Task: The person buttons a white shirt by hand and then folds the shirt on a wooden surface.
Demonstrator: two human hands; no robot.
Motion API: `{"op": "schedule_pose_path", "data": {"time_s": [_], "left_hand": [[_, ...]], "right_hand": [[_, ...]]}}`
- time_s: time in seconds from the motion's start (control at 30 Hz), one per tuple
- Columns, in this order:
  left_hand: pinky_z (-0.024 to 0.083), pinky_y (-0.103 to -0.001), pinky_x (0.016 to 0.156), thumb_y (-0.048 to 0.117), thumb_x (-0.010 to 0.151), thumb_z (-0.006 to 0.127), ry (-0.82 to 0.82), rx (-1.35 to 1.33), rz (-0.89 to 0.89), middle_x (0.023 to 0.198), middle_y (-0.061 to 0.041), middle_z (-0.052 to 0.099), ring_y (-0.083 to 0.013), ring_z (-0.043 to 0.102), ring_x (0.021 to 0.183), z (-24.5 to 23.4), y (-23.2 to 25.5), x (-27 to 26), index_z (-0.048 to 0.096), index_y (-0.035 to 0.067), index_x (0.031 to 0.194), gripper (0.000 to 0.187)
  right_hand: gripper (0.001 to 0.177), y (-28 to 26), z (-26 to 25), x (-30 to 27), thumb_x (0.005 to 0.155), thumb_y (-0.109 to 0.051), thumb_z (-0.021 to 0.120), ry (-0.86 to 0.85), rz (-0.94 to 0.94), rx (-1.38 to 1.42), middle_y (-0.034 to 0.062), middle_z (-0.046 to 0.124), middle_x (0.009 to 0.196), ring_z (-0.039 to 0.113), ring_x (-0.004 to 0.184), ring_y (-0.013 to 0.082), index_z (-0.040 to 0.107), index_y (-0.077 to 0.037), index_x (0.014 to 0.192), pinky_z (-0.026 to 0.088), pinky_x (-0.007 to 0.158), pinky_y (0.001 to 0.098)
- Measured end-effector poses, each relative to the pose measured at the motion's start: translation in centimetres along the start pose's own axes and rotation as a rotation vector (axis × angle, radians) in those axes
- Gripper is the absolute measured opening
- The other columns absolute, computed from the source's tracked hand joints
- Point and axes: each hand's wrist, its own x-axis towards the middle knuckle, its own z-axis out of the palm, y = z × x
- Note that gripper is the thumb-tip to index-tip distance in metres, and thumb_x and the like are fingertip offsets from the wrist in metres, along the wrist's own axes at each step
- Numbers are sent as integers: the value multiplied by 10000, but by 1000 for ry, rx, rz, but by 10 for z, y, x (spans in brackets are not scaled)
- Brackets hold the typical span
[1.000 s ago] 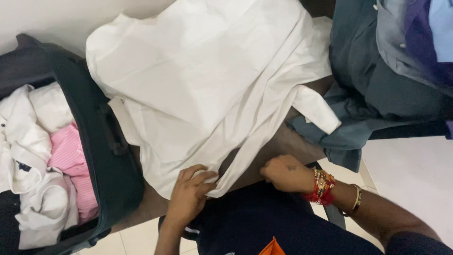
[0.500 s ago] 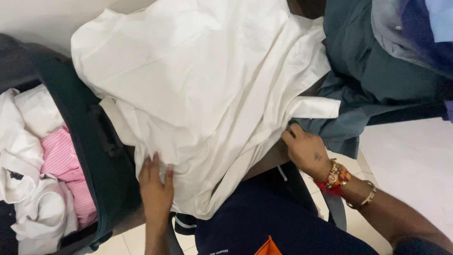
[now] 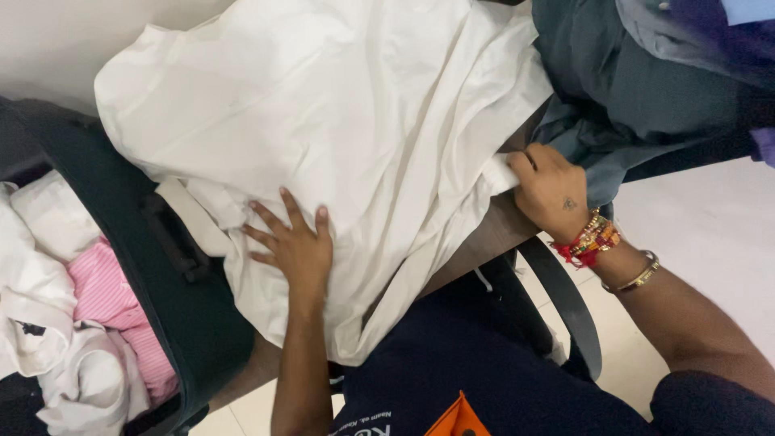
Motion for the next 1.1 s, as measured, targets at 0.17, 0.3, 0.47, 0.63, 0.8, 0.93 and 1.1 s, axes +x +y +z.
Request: {"op": "schedule_pose_path", "data": {"time_s": [0.17,0.3,0.47,0.63,0.8,0.93,1.1], "left_hand": [[36,-862,1057,675,989,427,22,-6,-94,1712,-180,-3,-620,-88,1487,12,-27,70,380,289,1608,732],[153,-835,1078,654,1045,440,189,104,47,1726,-187,121,-579,12,1514,14,-55,119,434,290,1620,681],[251,-791,1061,539,1068,481,201,46,123,1708,-211,195,-538,93,1520,-7,-62,129,470,203,1606,634],[431,-568,1113,265,1094,644,497,-74,278,1490,-283,509,-462,492,1347,-26,-58,71,536,-39,1483,506],[508,-505,1002,197,1071,676,566,71,101,1307,-262,617,-447,600,1193,-48,-57,4,601,-38,1359,379],[536,-566,664,240,996,680,299,159,-310,1061,-273,662,-489,672,806,-50,-49,-17,642,-38,1218,358],[548,-539,648,300,971,700,241,236,-294,913,-239,701,-463,687,754,-45,-68,-21,673,-31,967,331]], "right_hand": [[268,-12,-23,-43,787,-71,692,-739,60,93,71,679,911,702,780,291,657,-128,1046,552,635,412],[569,4,-23,-60,764,-463,908,-1184,-152,495,74,758,959,736,894,263,685,-143,1178,557,765,385],[130,13,-12,7,970,-182,688,-324,108,563,141,738,938,712,816,315,698,-74,1041,559,741,390],[374,23,8,85,883,-141,735,11,-80,334,186,663,1150,628,1046,377,701,-4,1229,528,874,449],[192,37,45,118,825,-102,783,108,-307,74,124,669,1262,586,1247,316,672,-107,982,488,929,453],[204,50,30,94,899,21,720,97,-236,237,150,653,1231,607,1187,346,645,-19,1085,498,988,438],[110,63,-27,21,930,9,675,-3,-218,282,150,675,1013,658,1021,329,629,-7,1029,481,954,433]]}}
